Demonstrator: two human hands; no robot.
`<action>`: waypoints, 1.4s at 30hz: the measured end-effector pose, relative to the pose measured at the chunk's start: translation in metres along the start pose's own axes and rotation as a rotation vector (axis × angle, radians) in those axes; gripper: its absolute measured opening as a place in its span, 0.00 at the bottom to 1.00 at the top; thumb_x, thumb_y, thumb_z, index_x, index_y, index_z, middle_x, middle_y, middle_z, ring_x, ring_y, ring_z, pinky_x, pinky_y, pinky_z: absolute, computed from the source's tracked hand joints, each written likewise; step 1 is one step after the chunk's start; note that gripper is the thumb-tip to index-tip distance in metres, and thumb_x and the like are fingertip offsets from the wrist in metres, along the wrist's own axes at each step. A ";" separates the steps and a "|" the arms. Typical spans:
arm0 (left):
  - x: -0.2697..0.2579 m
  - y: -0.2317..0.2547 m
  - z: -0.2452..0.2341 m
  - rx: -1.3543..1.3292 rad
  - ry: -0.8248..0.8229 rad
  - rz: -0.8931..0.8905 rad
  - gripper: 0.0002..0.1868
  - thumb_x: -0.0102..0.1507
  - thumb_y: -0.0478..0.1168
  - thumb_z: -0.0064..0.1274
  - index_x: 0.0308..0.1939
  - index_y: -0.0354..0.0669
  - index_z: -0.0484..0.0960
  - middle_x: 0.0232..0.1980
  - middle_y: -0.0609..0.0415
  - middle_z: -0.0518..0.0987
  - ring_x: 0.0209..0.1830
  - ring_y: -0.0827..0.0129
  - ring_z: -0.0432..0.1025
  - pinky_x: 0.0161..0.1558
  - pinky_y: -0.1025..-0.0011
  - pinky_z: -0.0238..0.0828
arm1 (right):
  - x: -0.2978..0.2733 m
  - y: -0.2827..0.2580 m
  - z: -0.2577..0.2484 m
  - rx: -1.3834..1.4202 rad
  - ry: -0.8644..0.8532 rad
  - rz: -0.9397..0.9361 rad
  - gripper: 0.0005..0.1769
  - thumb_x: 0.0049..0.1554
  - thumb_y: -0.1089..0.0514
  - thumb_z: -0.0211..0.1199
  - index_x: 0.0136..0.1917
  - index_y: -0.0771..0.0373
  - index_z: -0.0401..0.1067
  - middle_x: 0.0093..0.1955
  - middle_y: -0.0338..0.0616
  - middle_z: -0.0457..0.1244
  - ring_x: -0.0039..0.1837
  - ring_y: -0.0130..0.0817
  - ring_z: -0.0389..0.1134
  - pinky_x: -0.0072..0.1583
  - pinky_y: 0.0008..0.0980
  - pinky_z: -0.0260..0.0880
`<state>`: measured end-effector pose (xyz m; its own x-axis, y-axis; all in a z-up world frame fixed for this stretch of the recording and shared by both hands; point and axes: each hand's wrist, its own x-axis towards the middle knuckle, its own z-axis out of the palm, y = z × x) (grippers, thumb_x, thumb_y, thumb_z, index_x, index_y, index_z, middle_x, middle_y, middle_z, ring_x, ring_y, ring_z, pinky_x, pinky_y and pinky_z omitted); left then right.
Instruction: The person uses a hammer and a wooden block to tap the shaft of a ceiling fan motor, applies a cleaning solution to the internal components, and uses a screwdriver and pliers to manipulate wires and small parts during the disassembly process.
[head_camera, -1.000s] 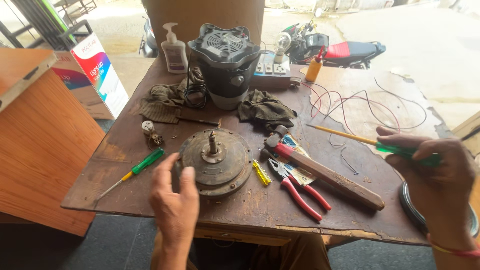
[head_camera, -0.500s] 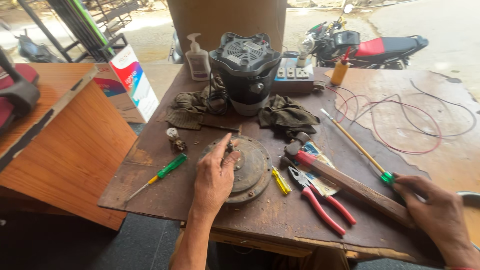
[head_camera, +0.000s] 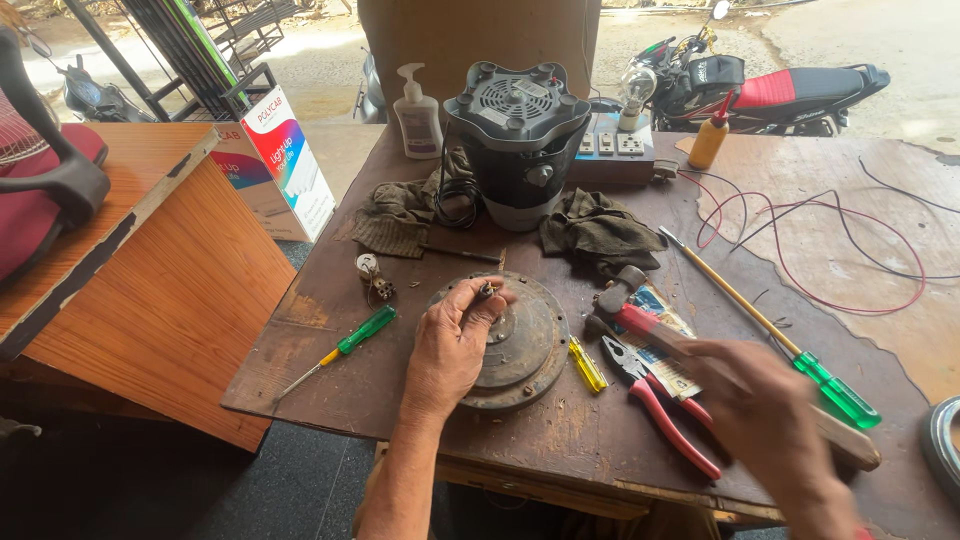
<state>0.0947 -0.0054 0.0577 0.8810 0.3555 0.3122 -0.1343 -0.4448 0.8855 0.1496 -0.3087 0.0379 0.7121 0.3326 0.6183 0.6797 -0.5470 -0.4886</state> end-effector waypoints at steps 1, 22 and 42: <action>-0.002 -0.001 -0.004 -0.041 -0.025 0.037 0.26 0.64 0.50 0.56 0.63 0.45 0.73 0.57 0.52 0.83 0.58 0.62 0.77 0.57 0.66 0.74 | 0.002 -0.010 0.009 0.034 -0.029 0.007 0.13 0.54 0.63 0.65 0.54 0.59 0.78 0.52 0.46 0.72 0.51 0.37 0.75 0.49 0.34 0.76; 0.033 0.021 -0.045 0.028 -0.370 0.168 0.16 0.67 0.34 0.52 0.59 0.40 0.82 0.53 0.48 0.85 0.51 0.66 0.81 0.53 0.70 0.78 | 0.028 -0.067 0.070 -0.129 -0.292 0.144 0.19 0.54 0.57 0.65 0.60 0.58 0.75 0.49 0.49 0.67 0.50 0.49 0.70 0.52 0.46 0.70; -0.006 0.000 -0.029 0.014 -0.088 0.112 0.20 0.69 0.50 0.51 0.59 0.42 0.82 0.49 0.52 0.88 0.50 0.73 0.82 0.52 0.74 0.79 | 0.005 -0.070 0.042 0.644 -0.162 0.361 0.17 0.53 0.72 0.56 0.56 0.67 0.75 0.48 0.50 0.68 0.48 0.39 0.73 0.48 0.29 0.75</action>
<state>0.0763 0.0167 0.0660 0.8972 0.2296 0.3773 -0.2286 -0.4895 0.8415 0.1130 -0.2362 0.0497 0.8931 0.3541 0.2775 0.3322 -0.1032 -0.9375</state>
